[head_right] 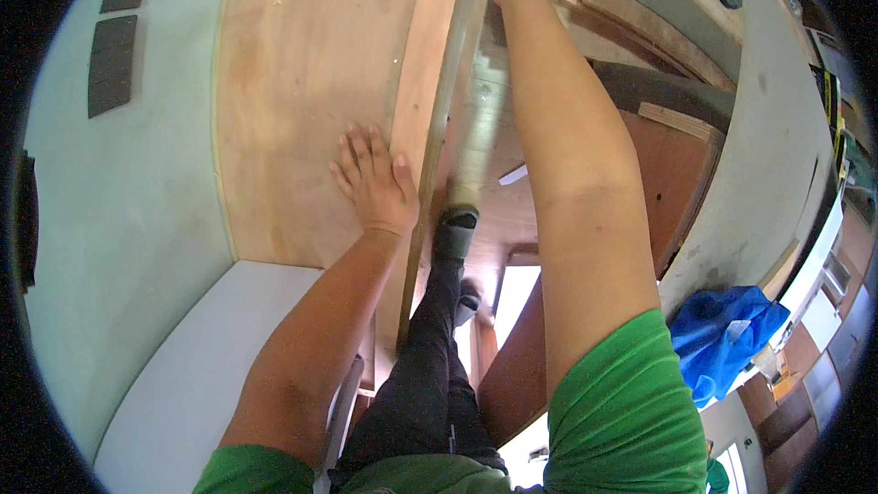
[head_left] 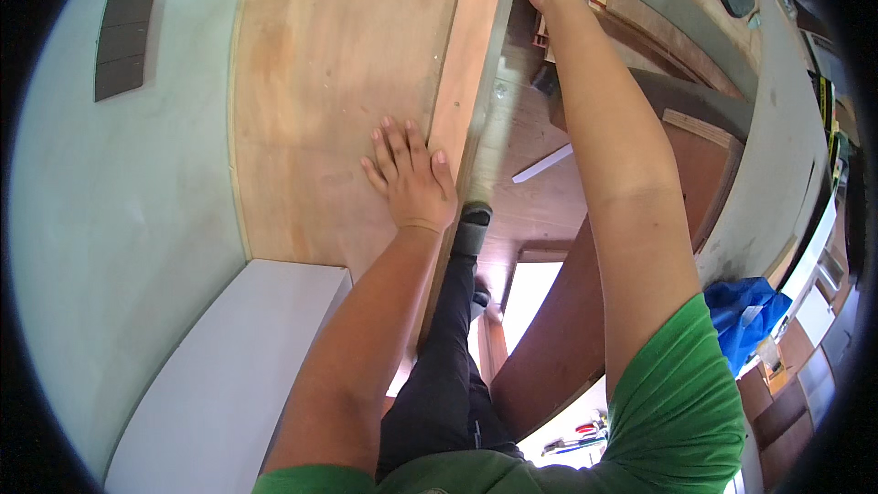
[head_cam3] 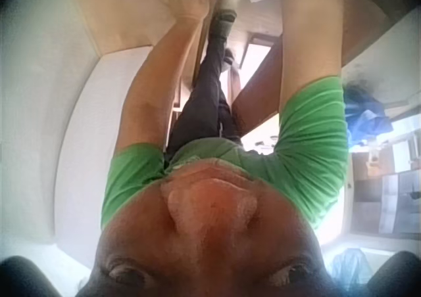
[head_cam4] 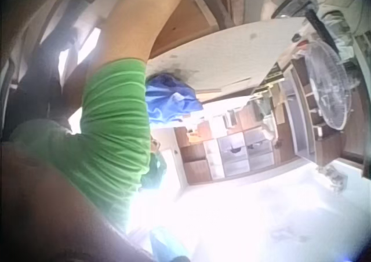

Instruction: The person uses a wooden block to sand a wooden component of a cabinet assembly, moving the block back and forth along the edge and surface.

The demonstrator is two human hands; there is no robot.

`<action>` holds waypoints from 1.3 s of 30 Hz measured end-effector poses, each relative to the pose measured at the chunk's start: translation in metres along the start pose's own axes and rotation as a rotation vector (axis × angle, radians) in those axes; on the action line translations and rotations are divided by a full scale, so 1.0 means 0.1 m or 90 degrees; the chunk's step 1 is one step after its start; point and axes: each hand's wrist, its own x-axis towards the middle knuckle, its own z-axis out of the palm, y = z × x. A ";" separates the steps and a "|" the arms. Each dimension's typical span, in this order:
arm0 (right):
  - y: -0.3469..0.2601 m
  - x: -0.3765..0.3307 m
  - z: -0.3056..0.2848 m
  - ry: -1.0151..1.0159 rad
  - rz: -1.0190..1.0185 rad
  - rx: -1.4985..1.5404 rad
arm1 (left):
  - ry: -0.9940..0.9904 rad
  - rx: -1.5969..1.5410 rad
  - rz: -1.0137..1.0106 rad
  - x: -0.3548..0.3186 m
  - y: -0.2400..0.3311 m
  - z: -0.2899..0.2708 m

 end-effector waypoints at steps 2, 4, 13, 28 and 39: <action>0.01 -0.04 0.04 0.000 0.010 0.007 | 0.003 0.001 -0.003 0.00 -0.03 0.01; 0.03 -0.06 0.01 0.003 0.017 0.011 | 0.020 0.004 0.011 0.00 -0.03 0.02; 0.17 -0.32 -0.05 -0.015 0.035 0.049 | 0.007 0.007 -0.001 -0.01 0.00 -0.01; 0.46 -1.10 -0.25 -0.008 0.023 0.011 | 0.047 0.004 0.014 -0.01 -0.03 0.04; 0.56 -1.96 -0.28 0.027 0.060 0.105 | 0.050 0.008 0.010 -0.02 -0.04 0.07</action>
